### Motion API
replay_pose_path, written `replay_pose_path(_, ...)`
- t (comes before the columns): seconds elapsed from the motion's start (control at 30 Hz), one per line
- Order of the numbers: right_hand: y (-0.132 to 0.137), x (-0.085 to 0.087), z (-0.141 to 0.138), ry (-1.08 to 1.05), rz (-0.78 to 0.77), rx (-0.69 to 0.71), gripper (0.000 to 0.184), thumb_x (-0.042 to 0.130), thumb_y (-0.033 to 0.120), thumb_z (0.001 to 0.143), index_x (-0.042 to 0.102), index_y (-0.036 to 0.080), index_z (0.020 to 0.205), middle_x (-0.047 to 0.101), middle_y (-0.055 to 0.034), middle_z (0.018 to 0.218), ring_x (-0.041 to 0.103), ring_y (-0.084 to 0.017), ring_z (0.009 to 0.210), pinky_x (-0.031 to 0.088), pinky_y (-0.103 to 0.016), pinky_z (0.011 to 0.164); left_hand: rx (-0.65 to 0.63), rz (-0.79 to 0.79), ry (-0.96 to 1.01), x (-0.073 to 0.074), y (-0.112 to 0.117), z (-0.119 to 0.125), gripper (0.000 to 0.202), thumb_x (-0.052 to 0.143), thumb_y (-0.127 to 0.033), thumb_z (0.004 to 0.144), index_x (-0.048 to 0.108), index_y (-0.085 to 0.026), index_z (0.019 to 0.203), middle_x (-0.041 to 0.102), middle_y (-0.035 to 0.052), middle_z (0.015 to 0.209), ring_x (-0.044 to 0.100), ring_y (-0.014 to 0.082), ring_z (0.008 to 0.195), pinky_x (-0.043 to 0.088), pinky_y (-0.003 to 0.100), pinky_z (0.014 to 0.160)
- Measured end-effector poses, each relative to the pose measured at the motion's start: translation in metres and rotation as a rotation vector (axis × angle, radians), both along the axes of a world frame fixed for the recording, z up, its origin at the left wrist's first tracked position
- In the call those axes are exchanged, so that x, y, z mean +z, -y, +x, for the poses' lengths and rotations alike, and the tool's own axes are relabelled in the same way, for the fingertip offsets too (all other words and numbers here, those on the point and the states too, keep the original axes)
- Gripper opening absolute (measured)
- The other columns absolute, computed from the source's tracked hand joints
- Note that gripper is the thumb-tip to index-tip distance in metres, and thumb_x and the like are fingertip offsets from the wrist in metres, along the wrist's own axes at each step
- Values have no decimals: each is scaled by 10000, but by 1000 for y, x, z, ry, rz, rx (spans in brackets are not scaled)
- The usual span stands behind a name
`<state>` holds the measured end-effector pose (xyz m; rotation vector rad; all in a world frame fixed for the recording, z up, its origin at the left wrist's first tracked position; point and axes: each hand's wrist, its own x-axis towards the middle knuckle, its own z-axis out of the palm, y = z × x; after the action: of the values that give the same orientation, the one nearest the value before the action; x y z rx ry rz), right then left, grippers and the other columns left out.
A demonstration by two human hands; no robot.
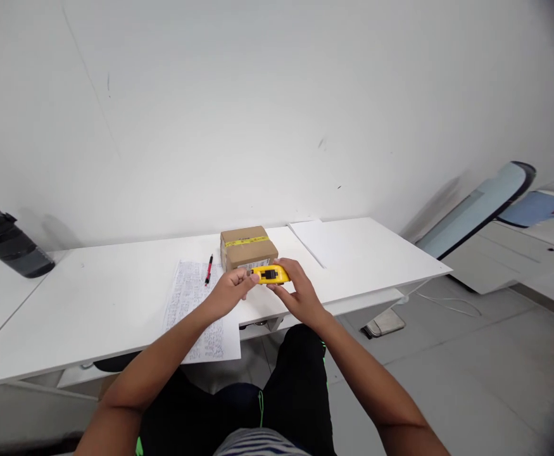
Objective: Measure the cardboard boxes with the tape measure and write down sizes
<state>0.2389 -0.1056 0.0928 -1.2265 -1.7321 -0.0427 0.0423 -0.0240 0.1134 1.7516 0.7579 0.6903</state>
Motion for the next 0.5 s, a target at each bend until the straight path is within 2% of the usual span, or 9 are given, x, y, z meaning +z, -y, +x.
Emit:
replay_pose_path(0.07, -15, -5, 16, 49, -34, -20, 472, 544, 401, 990, 491, 249, 1434, 622, -150, 1302, 592, -283, 1244, 519, -497, 1053, 62, -52, 39, -3, -22, -7, 471, 597, -635, 823, 455, -223, 646, 489, -17, 579, 435, 120, 560, 401, 286, 594)
replay_pose_path(0.17, -43, -10, 59, 85, -108, -137, 520, 514, 397, 990, 464, 235, 1482, 581, -172, 1370, 542, -302, 1318, 479, -534, 1099, 223, -81, 104, -5, -69, -22, 374, 588, -541, 823, 482, -219, 665, 445, -27, 567, 395, 111, 529, 377, 279, 560)
replay_pose_path(0.23, -65, -10, 89, 78, -160, -210, 552, 498, 356, 981, 430, 220, 1513, 519, -180, 1449, 489, -301, 1381, 459, -533, 1120, 287, -76, 61, -8, -99, -30, 352, 583, -491, 830, 454, -221, 644, 411, -33, 559, 372, 110, 520, 356, 279, 550)
replay_pose_path(0.3, -86, -6, 110, 73, -246, -220, 575, 488, 311, 971, 404, 210, 1531, 475, -180, 1495, 487, -288, 1384, 479, -504, 1101, 347, -84, -11, -13, -122, -32, 350, 567, -465, 829, 410, -229, 624, 374, -40, 544, 335, 110, 500, 318, 283, 532)
replay_pose_path(0.37, -105, 0, 118, 100, -303, -198, 582, 485, 262, 956, 404, 207, 1530, 479, -173, 1488, 511, -272, 1358, 488, -480, 1088, 381, -73, -84, -20, -134, -27, 353, 549, -473, 827, 390, -237, 618, 369, -40, 533, 324, 118, 490, 298, 288, 527)
replay_pose_path(0.5, -125, 11, 111, 188, -354, -120, 585, 482, 202, 936, 419, 207, 1517, 494, -159, 1467, 515, -260, 1342, 464, -478, 1108, 269, -46, -221, -32, -133, -7, 433, 502, -574, 849, 423, -239, 587, 423, -10, 510, 390, 151, 511, 328, 307, 550)
